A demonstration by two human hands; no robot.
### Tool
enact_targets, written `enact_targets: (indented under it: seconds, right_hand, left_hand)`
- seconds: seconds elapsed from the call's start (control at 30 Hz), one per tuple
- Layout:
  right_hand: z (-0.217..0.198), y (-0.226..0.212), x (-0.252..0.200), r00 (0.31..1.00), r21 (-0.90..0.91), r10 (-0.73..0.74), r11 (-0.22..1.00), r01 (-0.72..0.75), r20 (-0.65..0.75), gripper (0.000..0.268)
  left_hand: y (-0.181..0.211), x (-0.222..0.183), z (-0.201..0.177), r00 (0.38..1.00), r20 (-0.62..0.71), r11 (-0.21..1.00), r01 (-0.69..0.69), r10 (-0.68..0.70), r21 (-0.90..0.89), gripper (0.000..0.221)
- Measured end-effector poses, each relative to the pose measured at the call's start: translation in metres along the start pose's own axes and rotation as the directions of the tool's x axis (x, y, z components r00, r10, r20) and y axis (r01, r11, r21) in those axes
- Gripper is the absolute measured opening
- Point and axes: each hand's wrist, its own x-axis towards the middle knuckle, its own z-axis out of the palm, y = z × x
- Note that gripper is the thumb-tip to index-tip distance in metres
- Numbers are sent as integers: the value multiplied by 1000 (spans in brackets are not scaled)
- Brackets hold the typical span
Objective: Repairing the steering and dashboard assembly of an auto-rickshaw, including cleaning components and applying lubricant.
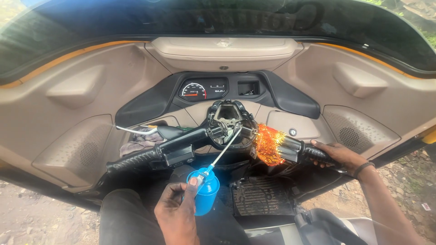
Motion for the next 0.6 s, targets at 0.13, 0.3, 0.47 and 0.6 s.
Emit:
enact_targets:
  seconds: [0.13,0.3,0.47,0.6]
  right_hand:
    - [1,0,-4,999,-17,1,1000,-2,-43,72]
    - [0,5,-1,998,-16,16,1000,-17,-68,73]
    - [-1,4,-2,997,-32,10,999,-12,-73,72]
    - [0,3,-3,997,-22,12,1000,-14,-78,70]
  left_hand:
    - [1,-1,0,1000,12,999,4,-3,-36,18]
    - [7,-2,1,1000,13,997,-7,8,-74,26]
    - [23,-5,3,999,23,999,38,-37,-28,31]
    - [17,-4,1,999,33,1000,25,-24,-18,26]
